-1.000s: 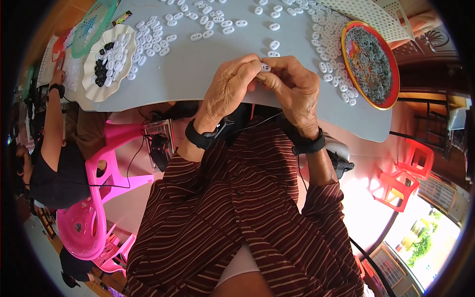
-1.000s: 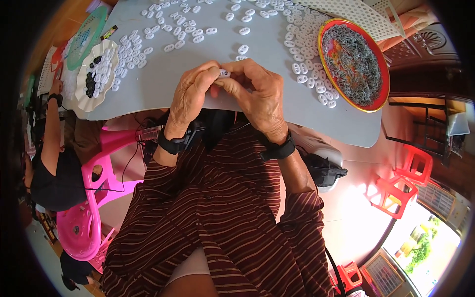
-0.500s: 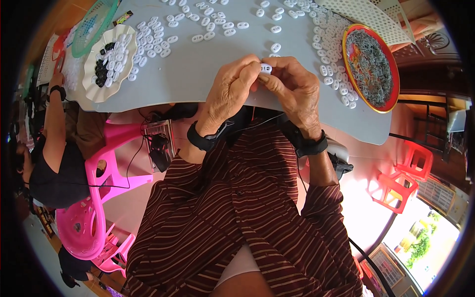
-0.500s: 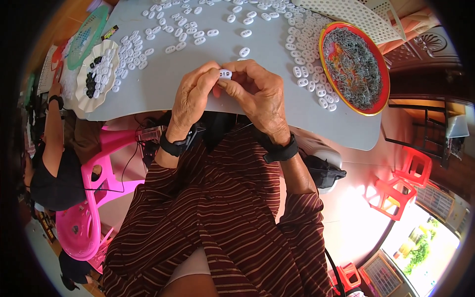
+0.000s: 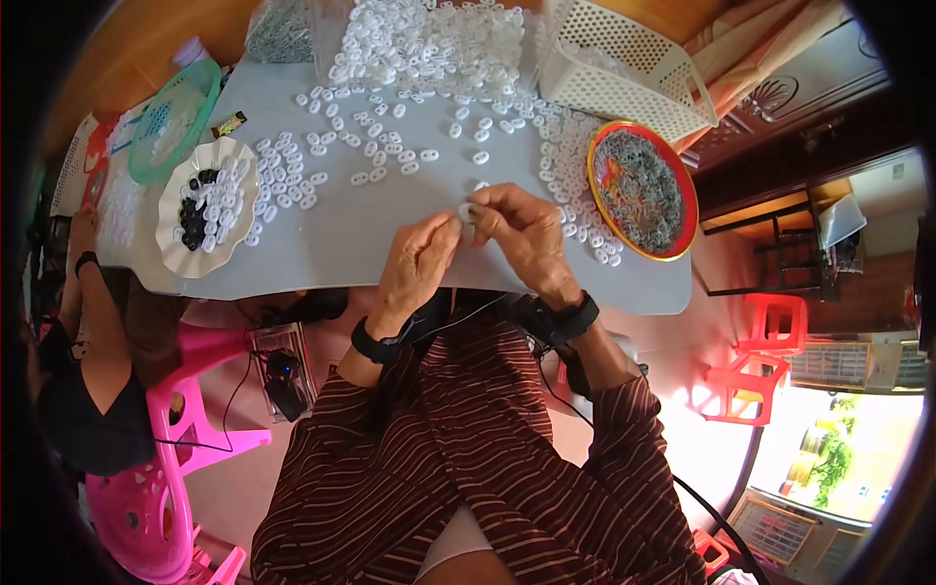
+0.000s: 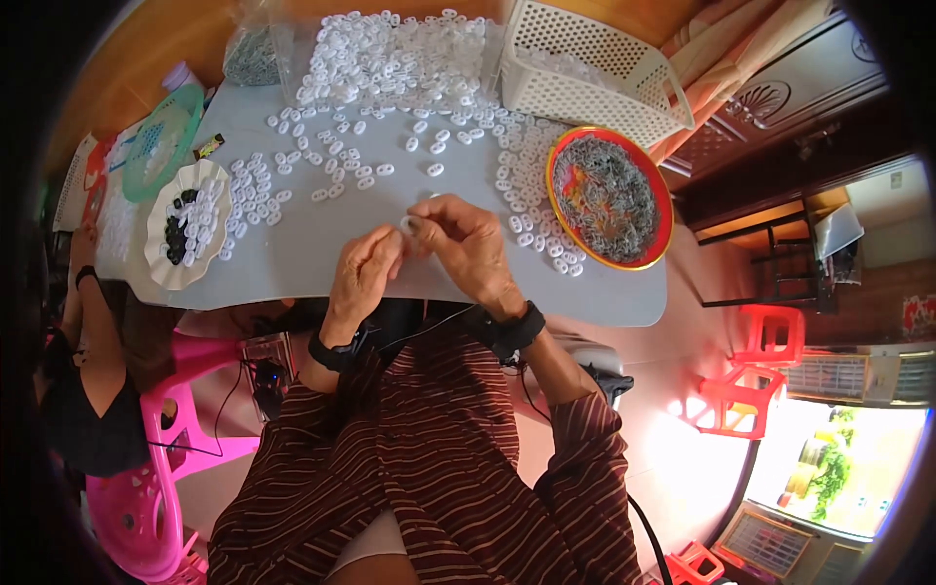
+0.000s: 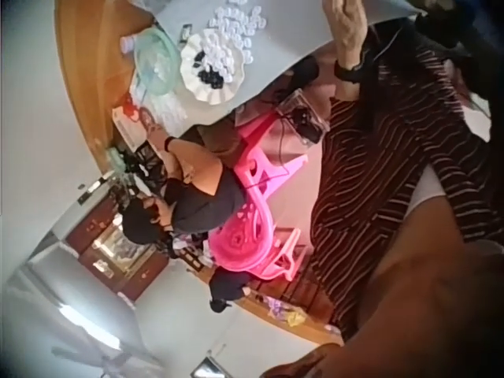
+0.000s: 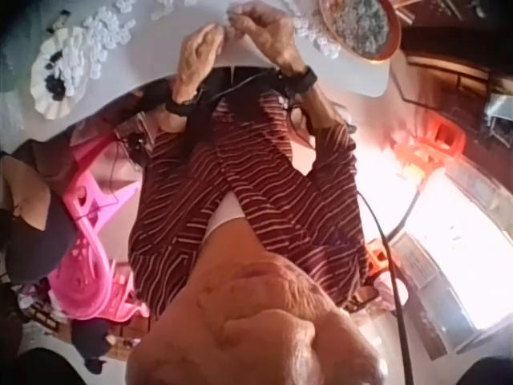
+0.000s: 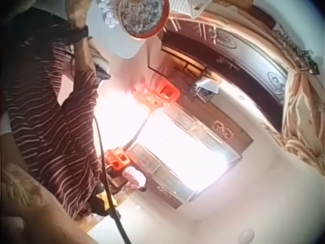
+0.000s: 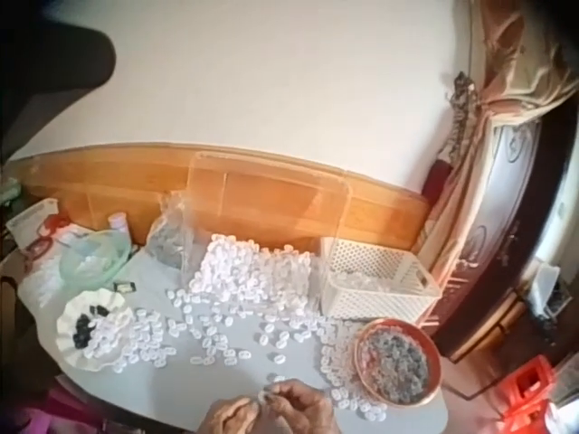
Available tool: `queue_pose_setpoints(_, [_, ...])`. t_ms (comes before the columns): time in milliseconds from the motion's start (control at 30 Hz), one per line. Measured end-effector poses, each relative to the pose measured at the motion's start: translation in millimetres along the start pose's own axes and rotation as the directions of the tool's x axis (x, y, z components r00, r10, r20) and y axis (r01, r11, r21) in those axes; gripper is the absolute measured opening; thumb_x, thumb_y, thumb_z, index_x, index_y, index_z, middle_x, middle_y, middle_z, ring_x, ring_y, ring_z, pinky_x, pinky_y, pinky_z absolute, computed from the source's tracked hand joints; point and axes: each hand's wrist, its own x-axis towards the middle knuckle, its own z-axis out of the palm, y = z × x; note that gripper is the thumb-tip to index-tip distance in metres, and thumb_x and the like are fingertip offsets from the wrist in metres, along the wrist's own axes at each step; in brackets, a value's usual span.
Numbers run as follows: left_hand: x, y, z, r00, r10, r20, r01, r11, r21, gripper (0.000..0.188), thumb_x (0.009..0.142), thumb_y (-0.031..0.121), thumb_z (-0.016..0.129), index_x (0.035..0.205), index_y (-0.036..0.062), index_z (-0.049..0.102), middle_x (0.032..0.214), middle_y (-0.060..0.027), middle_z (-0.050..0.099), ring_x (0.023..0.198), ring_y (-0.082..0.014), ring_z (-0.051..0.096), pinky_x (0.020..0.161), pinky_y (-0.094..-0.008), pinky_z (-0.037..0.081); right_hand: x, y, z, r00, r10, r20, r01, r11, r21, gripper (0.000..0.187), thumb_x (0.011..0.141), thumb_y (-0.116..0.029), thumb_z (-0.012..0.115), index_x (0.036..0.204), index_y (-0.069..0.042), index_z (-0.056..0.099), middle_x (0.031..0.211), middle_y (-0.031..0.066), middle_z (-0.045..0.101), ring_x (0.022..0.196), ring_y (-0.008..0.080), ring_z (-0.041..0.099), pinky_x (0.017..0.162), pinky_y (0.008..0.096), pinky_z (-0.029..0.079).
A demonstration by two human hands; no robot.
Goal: The person picks up a white plastic piece and a metal pin by hand, inserts the pin into the piece, and places the assembled unit onto the table, repeating this process multiple times.
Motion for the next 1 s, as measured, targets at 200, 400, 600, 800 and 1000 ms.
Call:
queue_pose_setpoints(200, [-0.1,5.8,-2.6,0.982,0.186,0.027,-0.188,0.967,0.17,0.021,0.091,0.014,0.051,0.077,-0.0009,0.049,0.064,-0.0084,0.046,0.053,-0.0149,0.04,0.05,-0.03,0.035,63.8,-49.9,-51.7,0.958,-0.199,-0.208,0.137,0.951,-0.276,0.015,0.091,-0.008,0.052,0.094,0.003,0.062,0.079,0.0044,0.06,0.065,0.0095,0.056,0.058,0.0238,0.049])
queue_pose_setpoints(400, [4.3,10.1,-0.6,0.996,-0.026,0.082,0.036,0.992,-0.12,0.025,0.091,0.012,0.05,0.073,-0.004,0.042,0.061,-0.0108,0.037,0.056,-0.0162,0.037,0.052,-0.0325,0.034,120.9,-77.5,-124.8,0.809,-0.111,-0.577,0.07,0.993,-0.092,0.019,0.092,-0.017,0.053,0.093,0.0,0.063,0.075,0.0032,0.059,0.055,0.0083,0.049,0.053,0.0212,0.044])
queue_pose_setpoints(600, [3.1,7.9,-3.3,0.996,0.055,0.066,-0.049,0.995,-0.092,0.023,0.089,0.01,0.05,0.072,-0.0037,0.043,0.061,-0.0143,0.04,0.057,-0.0242,0.039,0.056,-0.0359,0.035,123.6,-45.0,-32.0,0.98,-0.07,-0.187,-0.018,0.901,-0.434,0.019,0.088,-0.008,0.054,0.101,0.001,0.064,0.076,0.0053,0.064,0.056,0.0071,0.051,0.051,0.0212,0.044])
queue_pose_setpoints(800, [5.8,8.4,-0.8,0.99,0.125,0.067,-0.12,0.989,-0.083,0.021,0.087,0.009,0.051,0.072,-0.0037,0.046,0.063,-0.0151,0.044,0.06,-0.0283,0.045,0.057,-0.0373,0.038,168.0,-20.3,28.2,0.943,-0.194,0.271,0.332,0.61,-0.719,0.013,0.082,-0.005,0.059,0.093,-0.004,0.067,0.086,0.012,0.067,0.069,0.0197,0.065,0.061,0.0303,0.051])
queue_pose_setpoints(1000, [4.1,7.6,-1.3,0.982,0.164,0.088,-0.16,0.986,-0.054,0.02,0.086,0.008,0.051,0.07,-0.0034,0.045,0.064,-0.0147,0.046,0.065,-0.029,0.047,0.059,-0.0384,0.039,198.6,4.8,52.2,0.812,-0.194,0.551,0.58,0.376,-0.722,0.013,0.076,-0.004,0.058,0.087,-0.004,0.065,0.084,0.0118,0.062,0.073,0.0315,0.061,0.067,0.038,0.049])
